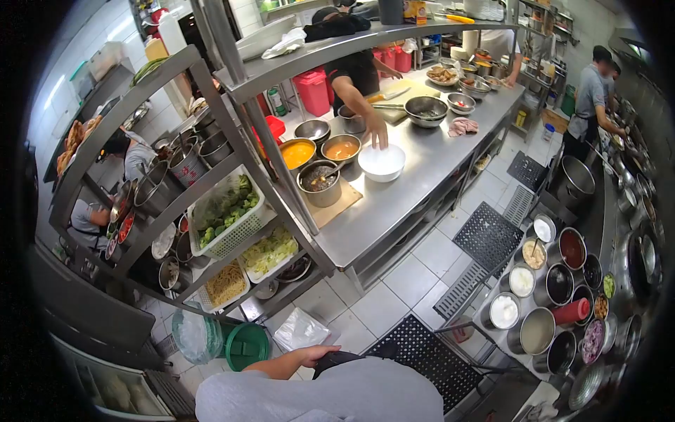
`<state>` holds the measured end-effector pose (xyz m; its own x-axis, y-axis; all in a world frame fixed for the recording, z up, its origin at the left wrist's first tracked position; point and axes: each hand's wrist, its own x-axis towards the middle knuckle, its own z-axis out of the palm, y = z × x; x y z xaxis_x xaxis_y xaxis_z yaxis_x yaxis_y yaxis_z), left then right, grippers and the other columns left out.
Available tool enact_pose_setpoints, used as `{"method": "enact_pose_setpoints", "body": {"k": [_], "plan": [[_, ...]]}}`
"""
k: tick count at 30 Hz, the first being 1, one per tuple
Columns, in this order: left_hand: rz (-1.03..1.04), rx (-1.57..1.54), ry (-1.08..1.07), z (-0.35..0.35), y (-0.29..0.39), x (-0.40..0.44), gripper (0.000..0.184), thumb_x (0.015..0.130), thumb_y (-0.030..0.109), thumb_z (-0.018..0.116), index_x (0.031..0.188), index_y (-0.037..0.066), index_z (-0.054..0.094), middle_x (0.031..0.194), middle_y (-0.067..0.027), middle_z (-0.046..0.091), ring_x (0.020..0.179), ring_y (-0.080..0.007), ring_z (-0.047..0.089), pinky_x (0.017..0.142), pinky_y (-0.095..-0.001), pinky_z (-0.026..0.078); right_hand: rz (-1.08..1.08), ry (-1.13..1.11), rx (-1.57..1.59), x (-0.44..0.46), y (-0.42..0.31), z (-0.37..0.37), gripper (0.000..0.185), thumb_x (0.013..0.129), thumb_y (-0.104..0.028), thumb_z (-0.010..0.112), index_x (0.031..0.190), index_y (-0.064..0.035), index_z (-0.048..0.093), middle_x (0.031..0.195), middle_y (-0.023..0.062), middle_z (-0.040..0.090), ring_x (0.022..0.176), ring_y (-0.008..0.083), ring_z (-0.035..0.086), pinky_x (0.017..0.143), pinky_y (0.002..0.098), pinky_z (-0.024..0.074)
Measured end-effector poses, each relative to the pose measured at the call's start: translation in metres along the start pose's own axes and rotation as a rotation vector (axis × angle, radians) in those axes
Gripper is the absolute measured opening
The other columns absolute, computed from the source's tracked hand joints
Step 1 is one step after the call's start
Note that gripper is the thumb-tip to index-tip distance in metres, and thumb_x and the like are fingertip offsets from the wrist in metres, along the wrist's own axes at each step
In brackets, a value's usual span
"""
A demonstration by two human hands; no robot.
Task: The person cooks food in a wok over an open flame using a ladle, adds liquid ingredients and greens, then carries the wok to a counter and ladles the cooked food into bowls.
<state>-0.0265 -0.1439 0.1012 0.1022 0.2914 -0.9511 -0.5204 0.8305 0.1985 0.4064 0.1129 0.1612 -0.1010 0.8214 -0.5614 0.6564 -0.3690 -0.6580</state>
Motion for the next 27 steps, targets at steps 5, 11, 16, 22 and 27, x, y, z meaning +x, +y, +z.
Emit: {"method": "enact_pose_setpoints", "body": {"k": [5,11,16,22,27], "plan": [[0.188,0.515,0.139,0.015,0.057,-0.043,0.075,0.092,0.062,0.060,0.136,0.002,0.059,0.145,-0.0191,0.053,0.136,-0.0296,0.047,0.112,-0.0394,0.035,0.149,0.065,0.064,-0.040,0.080,0.009,0.026,0.085,-0.020,0.065,0.100,-0.0010,0.074,0.092,0.0190,0.073,0.084,0.0282,0.072,0.077,0.0417,0.0548],[0.428,0.987,0.234,-0.016,0.090,0.086,0.063,0.092,0.047,0.064,0.129,-0.004,0.062,0.125,-0.0202,0.067,0.120,-0.0301,0.060,0.104,-0.0388,0.045,0.388,0.135,0.172,-0.132,0.219,0.079,0.026,0.085,-0.019,0.065,0.101,-0.0007,0.074,0.093,0.0191,0.073,0.085,0.0281,0.072,0.078,0.0416,0.0548],[0.556,1.262,0.122,0.080,0.130,0.119,0.066,0.089,0.051,0.065,0.128,-0.002,0.063,0.122,-0.0246,0.067,0.116,-0.0351,0.064,0.100,-0.0409,0.049,0.272,0.145,0.243,-0.157,0.337,0.129,0.030,0.086,-0.020,0.063,0.106,0.0003,0.073,0.099,0.0196,0.073,0.093,0.0267,0.072,0.083,0.0398,0.0540],[0.646,1.494,-0.096,0.204,0.140,0.101,0.062,0.090,0.045,0.066,0.127,-0.005,0.062,0.118,-0.0258,0.068,0.111,-0.0343,0.067,0.095,-0.0397,0.052,0.140,0.281,0.156,-0.224,0.115,0.011,0.045,0.095,-0.036,0.062,0.127,-0.0047,0.065,0.109,0.0161,0.072,0.098,0.0228,0.069,0.084,0.0375,0.0535],[0.541,1.714,-0.212,0.248,0.115,0.137,0.057,0.091,0.041,0.067,0.125,-0.004,0.063,0.113,-0.0252,0.070,0.107,-0.0325,0.068,0.093,-0.0377,0.052,0.072,0.624,0.577,-0.297,0.059,-0.110,0.043,0.099,-0.025,0.063,0.136,-0.0034,0.056,0.119,0.0131,0.070,0.106,0.0214,0.068,0.091,0.0332,0.0535]]}}
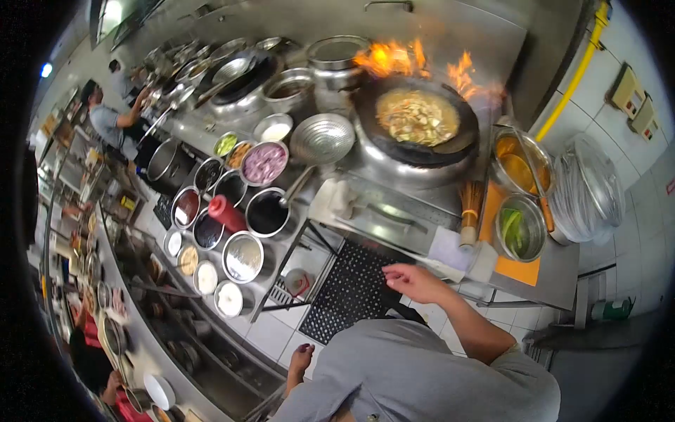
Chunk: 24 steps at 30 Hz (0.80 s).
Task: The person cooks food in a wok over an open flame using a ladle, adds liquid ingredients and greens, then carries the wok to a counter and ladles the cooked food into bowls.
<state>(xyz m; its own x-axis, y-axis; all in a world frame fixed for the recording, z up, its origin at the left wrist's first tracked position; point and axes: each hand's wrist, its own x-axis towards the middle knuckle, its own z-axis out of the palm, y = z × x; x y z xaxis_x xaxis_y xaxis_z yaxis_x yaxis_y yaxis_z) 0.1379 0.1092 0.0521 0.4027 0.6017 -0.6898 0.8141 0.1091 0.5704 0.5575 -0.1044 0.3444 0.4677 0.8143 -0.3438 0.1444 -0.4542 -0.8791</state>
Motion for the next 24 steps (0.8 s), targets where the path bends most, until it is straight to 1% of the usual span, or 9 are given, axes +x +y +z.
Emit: {"method": "enact_pose_setpoints", "body": {"k": [2,4,5,6,9,11,15,18,24], "plan": [[0.104,0.395,-0.070,-0.007,0.041,-0.014,0.058,0.092,0.047,0.064,0.125,-0.001,0.064,0.113,-0.0229,0.070,0.108,-0.0351,0.067,0.095,-0.0402,0.051,-0.031,0.072,0.138,0.003,0.013,-0.028,0.040,0.099,-0.018,0.063,0.135,-0.0022,0.055,0.117,0.0122,0.069,0.104,0.0171,0.067,0.090,0.0310,0.0535],[0.300,0.554,-0.150,-0.005,-0.029,0.034,0.060,0.092,0.053,0.061,0.125,0.003,0.065,0.115,-0.0205,0.070,0.110,-0.0372,0.066,0.096,-0.0436,0.051,-0.017,0.002,0.165,0.013,0.021,-0.042,0.039,0.098,-0.013,0.063,0.135,-0.0011,0.055,0.117,0.0121,0.069,0.104,0.0161,0.066,0.090,0.0300,0.0533],[0.044,0.464,-0.018,-0.024,0.042,-0.010,0.060,0.092,0.055,0.061,0.124,0.005,0.066,0.115,-0.0200,0.071,0.111,-0.0358,0.066,0.095,-0.0442,0.051,-0.017,-0.059,0.191,0.022,0.031,-0.040,0.040,0.098,-0.012,0.063,0.136,-0.0026,0.054,0.119,0.0107,0.067,0.103,0.0154,0.065,0.090,0.0301,0.0533],[0.116,0.414,0.088,-0.024,-0.004,0.006,0.058,0.092,0.056,0.060,0.121,0.006,0.067,0.113,-0.0204,0.071,0.110,-0.0365,0.066,0.094,-0.0448,0.052,-0.017,-0.146,0.209,0.032,0.042,-0.034,0.042,0.098,-0.011,0.063,0.138,-0.0042,0.053,0.121,0.0093,0.065,0.102,0.0147,0.065,0.090,0.0303,0.0534],[-0.095,0.329,0.319,-0.093,0.046,-0.060,0.058,0.091,0.054,0.062,0.116,0.003,0.069,0.114,-0.0219,0.070,0.107,-0.0397,0.066,0.093,-0.0467,0.052,0.072,-0.305,0.246,0.053,0.046,0.008,0.041,0.096,-0.006,0.064,0.136,-0.0022,0.054,0.118,0.0105,0.066,0.103,0.0153,0.064,0.089,0.0298,0.0532],[-0.115,0.292,0.603,-0.139,0.020,-0.075,0.052,0.089,0.047,0.067,0.118,0.004,0.067,0.113,-0.0226,0.069,0.110,-0.0393,0.063,0.097,-0.0471,0.050,0.105,-0.370,0.291,0.066,0.053,0.041,0.041,0.093,-0.004,0.067,0.132,-0.0009,0.057,0.114,0.0105,0.068,0.103,0.0158,0.065,0.089,0.0299,0.0532],[-0.251,0.233,1.000,-0.255,0.007,-0.129,0.045,0.087,0.033,0.071,0.119,0.002,0.066,0.120,-0.0250,0.064,0.114,-0.0420,0.059,0.098,-0.0477,0.049,0.059,-0.462,-0.042,0.092,0.074,0.077,0.039,0.091,-0.014,0.069,0.127,-0.0027,0.062,0.104,0.0109,0.071,0.092,0.0180,0.067,0.083,0.0328,0.0547],[-0.246,0.135,1.213,-0.331,-0.060,-0.147,0.047,0.086,0.027,0.072,0.124,0.002,0.062,0.123,-0.0242,0.060,0.119,-0.0427,0.055,0.100,-0.0494,0.047,0.205,-0.402,-0.252,0.084,0.024,0.106,0.038,0.090,-0.014,0.069,0.125,-0.0022,0.064,0.103,0.0124,0.071,0.090,0.0195,0.068,0.081,0.0330,0.0547],[-0.442,0.314,1.363,-0.446,-0.172,-0.155,0.051,0.087,0.024,0.070,0.130,0.001,0.057,0.127,-0.0241,0.058,0.120,-0.0400,0.054,0.104,-0.0478,0.043,0.173,-0.368,-0.685,0.113,0.116,0.164,0.031,0.089,-0.012,0.064,0.118,-0.0002,0.067,0.097,0.0116,0.072,0.087,0.0196,0.067,0.077,0.0355,0.0542]]}}
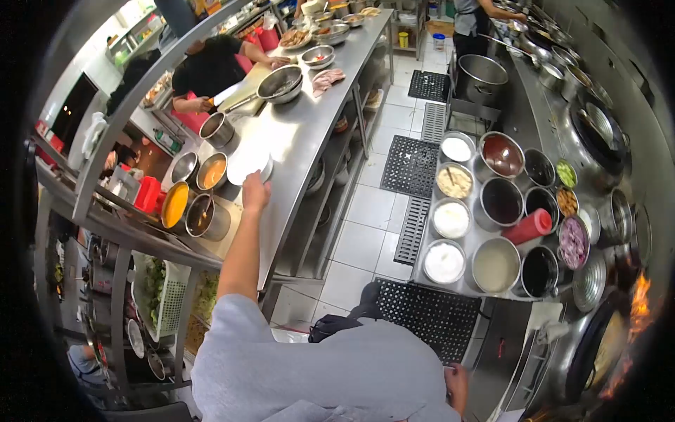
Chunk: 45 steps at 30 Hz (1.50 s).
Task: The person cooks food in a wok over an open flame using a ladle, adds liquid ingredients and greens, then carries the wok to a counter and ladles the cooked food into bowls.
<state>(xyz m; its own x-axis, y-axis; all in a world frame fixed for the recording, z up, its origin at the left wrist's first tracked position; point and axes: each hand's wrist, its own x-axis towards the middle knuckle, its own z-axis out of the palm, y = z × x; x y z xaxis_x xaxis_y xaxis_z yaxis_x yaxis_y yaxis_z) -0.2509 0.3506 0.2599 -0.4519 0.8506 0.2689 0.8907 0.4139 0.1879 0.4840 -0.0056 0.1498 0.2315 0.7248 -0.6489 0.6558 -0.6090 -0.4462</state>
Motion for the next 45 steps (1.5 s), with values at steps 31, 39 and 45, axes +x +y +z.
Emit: {"method": "enact_pose_setpoints", "body": {"k": [31,39,45], "plan": [[-0.088,0.085,-0.060,0.013,-0.102,0.093,0.031,0.098,0.036,0.057,0.099,0.005,0.058,0.098,-0.0204,0.069,0.094,-0.0429,0.065,0.080,-0.0531,0.050,0.321,0.110,0.559,-0.009,0.008,0.053,0.021,0.096,-0.017,0.062,0.108,-0.0010,0.067,0.089,0.0055,0.068,0.075,0.0182,0.063,0.070,0.0341,0.0523],[-0.070,-0.151,0.337,0.056,-0.177,0.113,0.029,0.102,0.022,0.045,0.116,0.005,0.064,0.114,-0.0208,0.066,0.109,-0.0392,0.061,0.094,-0.0480,0.047,0.325,0.051,0.472,-0.037,0.034,0.076,0.023,0.096,-0.019,0.060,0.108,-0.0019,0.069,0.085,0.0083,0.069,0.071,0.0226,0.064,0.068,0.0353,0.0530],[0.104,-0.464,0.653,0.003,-0.075,0.122,0.026,0.097,0.017,0.060,0.115,0.000,0.065,0.109,-0.0155,0.064,0.096,-0.0253,0.060,0.085,-0.0352,0.050,-0.265,-0.029,-0.365,-0.015,0.066,0.114,0.026,0.092,-0.028,0.060,0.100,-0.0055,0.070,0.093,0.0140,0.071,0.084,0.0305,0.067,0.076,0.0429,0.0547]]}}
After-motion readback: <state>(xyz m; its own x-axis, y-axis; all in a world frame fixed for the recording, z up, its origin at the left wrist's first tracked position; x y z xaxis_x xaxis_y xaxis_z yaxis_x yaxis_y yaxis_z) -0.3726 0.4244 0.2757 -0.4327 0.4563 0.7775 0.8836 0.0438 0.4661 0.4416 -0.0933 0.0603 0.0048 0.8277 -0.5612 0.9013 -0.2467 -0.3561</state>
